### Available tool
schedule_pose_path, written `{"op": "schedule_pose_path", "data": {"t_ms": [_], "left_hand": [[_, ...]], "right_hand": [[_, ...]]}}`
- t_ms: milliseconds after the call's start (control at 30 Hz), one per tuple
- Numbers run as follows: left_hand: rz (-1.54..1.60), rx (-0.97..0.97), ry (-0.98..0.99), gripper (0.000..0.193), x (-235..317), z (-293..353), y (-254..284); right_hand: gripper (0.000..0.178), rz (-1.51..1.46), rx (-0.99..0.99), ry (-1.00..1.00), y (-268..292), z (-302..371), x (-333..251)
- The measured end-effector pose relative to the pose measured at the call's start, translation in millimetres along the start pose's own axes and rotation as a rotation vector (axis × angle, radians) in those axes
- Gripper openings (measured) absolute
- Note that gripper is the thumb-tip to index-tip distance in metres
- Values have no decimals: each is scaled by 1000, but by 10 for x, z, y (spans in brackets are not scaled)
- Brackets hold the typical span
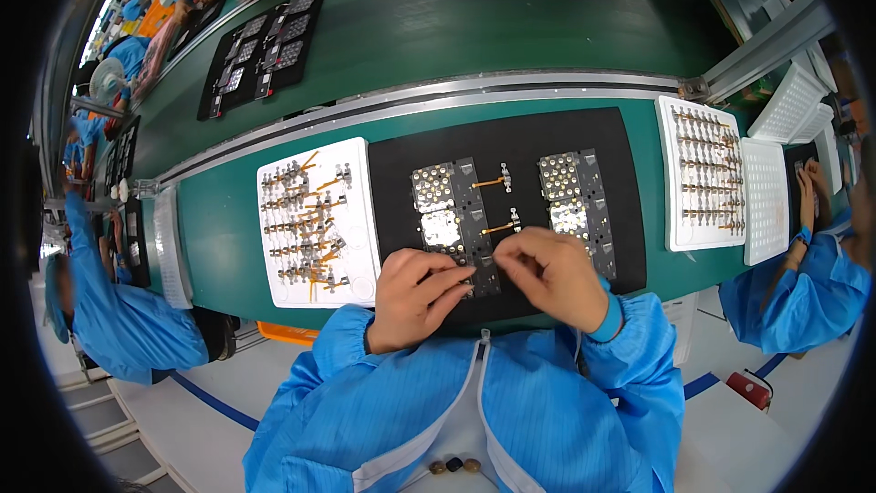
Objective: Assembling small electronic components onto printed circuit boards on a factory production line.
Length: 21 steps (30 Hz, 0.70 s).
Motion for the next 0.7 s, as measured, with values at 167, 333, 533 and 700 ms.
{"op": "schedule_pose_path", "data": {"t_ms": [167,333,533,700], "left_hand": [[-62,-142,-97,31,73,107,-233],[-117,-164,-141,33,84,151,-288],[-151,-168,-157,35,96,154,-296],[-154,-161,-157,35,91,175,-307]], "right_hand": [[6,80,-63,-23,80,-10,176],[7,119,-103,13,19,-28,225],[6,149,-139,50,-80,-19,217],[7,198,-176,40,-100,-29,192]]}}
Point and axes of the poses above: each hand's wrist, its own z-axis away from the middle knuckle, its own y-axis out of the back of the hand, x = y × z, the point moved 6 cm from there along -z, towards the middle knuckle, and after that the axes turned 11 degrees about -y, right-handed, at the moved point
